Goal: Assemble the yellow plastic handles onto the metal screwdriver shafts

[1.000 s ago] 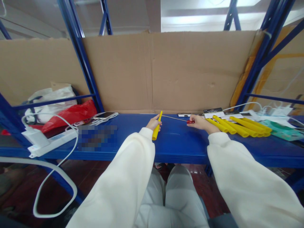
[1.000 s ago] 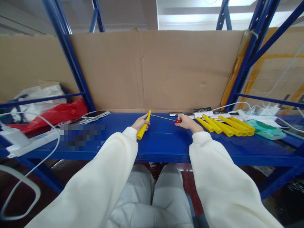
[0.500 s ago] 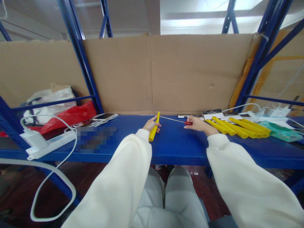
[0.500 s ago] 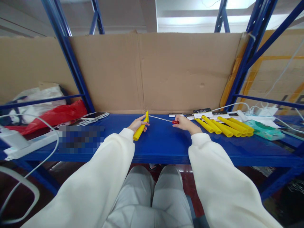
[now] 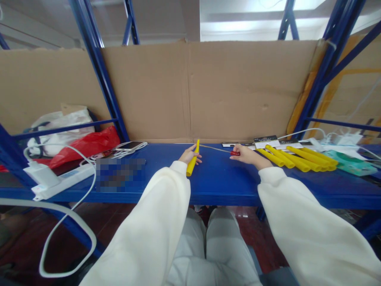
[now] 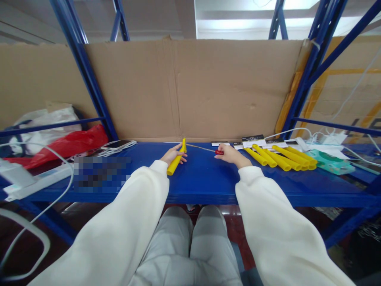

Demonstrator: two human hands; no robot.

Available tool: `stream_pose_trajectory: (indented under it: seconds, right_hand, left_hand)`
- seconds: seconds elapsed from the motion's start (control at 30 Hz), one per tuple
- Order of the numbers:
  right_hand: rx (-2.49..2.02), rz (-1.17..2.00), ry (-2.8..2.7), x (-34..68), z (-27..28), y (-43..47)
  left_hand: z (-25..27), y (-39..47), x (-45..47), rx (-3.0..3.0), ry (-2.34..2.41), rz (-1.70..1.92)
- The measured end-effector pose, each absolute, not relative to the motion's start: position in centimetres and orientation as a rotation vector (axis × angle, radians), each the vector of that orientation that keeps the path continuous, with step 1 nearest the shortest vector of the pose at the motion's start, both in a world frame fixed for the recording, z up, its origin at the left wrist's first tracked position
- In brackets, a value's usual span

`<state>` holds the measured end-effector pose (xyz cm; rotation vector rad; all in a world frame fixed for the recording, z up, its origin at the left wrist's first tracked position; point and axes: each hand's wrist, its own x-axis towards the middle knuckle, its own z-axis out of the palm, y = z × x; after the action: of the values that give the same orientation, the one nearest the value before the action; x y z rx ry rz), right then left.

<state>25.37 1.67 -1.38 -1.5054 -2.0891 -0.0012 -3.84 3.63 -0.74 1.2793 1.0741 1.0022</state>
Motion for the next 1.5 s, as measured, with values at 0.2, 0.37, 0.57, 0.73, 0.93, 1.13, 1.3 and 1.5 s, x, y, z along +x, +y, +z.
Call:
stream_pose_trajectory:
  seconds: [0.2, 0.37, 0.57, 0.73, 0.93, 1.13, 1.3, 1.5]
  right_hand:
    - [-1.534, -0.083, -2.123, 25.62, -1.19, 1.22]
    - [-1.516, 0.040, -2.200, 25.41, -0.84, 0.96]
    - [-1.571, -0.051, -2.074, 25.31, -1.20, 1.31]
    - [-1.533, -0.068, -2.131, 25.66, -1.12, 1.09]
    - [-1.481, 0.126, -2.162, 25.16, -0.94, 1.00]
    - [-1.522, 0.015, -2.041, 25.05, -1.25, 1.34]
    - [-1.482, 0.098, -2.123, 25.20, -0.98, 0.92]
    - [-1.370, 0.172, -2.093, 25.53, -1.53, 1.75]
  left_hand:
    - [-0.74, 3.88, -3.96, 1.295, 1.055, 0.968]
    - [-0.47, 3.65, -3.97, 1.310, 1.065, 0.954]
    - [-0.63, 4.11, -4.13, 1.279, 1.028, 0.948]
    - [-0.63, 4.08, -4.04, 1.297, 1.043, 0.938]
    - [-0.39, 3.60, -3.83, 1.289, 1.073, 0.976]
    - [-0.20, 3.32, -3.83, 1.293, 1.096, 0.949]
    - [-0.42, 3.43, -3.95, 1.299, 1.083, 0.964]
    - [-0.39, 3.76, -3.98, 1.317, 1.094, 0.930]
